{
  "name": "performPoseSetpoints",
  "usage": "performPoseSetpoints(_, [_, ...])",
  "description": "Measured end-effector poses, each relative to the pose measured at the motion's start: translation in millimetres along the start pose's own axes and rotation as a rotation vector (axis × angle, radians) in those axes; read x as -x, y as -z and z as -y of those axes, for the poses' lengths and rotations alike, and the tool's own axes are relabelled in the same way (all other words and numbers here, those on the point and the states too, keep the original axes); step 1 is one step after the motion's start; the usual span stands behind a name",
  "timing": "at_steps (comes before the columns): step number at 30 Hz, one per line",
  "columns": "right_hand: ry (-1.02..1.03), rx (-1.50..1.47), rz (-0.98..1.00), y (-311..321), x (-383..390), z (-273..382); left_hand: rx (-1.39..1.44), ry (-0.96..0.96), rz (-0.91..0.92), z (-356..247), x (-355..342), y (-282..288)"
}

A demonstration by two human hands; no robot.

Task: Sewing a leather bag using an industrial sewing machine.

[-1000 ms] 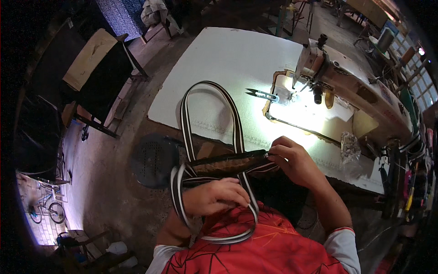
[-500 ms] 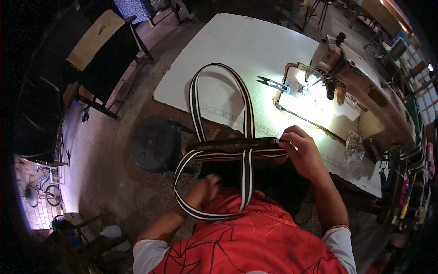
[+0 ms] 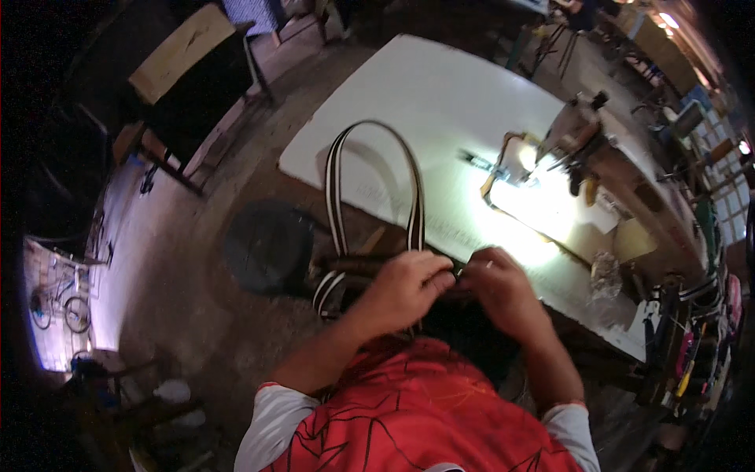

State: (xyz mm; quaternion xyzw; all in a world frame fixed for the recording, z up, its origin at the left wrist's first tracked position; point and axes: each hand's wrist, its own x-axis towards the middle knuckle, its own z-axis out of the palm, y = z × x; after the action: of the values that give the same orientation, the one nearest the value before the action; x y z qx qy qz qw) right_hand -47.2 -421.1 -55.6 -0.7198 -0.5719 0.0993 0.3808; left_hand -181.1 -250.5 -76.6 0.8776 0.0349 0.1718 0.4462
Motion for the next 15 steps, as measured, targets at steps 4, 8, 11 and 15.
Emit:
performPoseSetpoints(4, [-0.044,0.148,-0.045,-2,23,-4,0.277,0.141,0.158,10,-15,-31])
performPoseSetpoints(8, [-0.011,0.154,-0.008,-1,37,-3,0.637,0.332,0.227,18,-8,-46])
performPoseSetpoints(11, [0.001,0.220,0.081,-6,41,-10,0.451,0.292,0.206,6,-11,-36])
performPoseSetpoints(15, [0.009,0.293,0.119,-10,36,-15,0.103,0.188,0.068,6,4,-34])
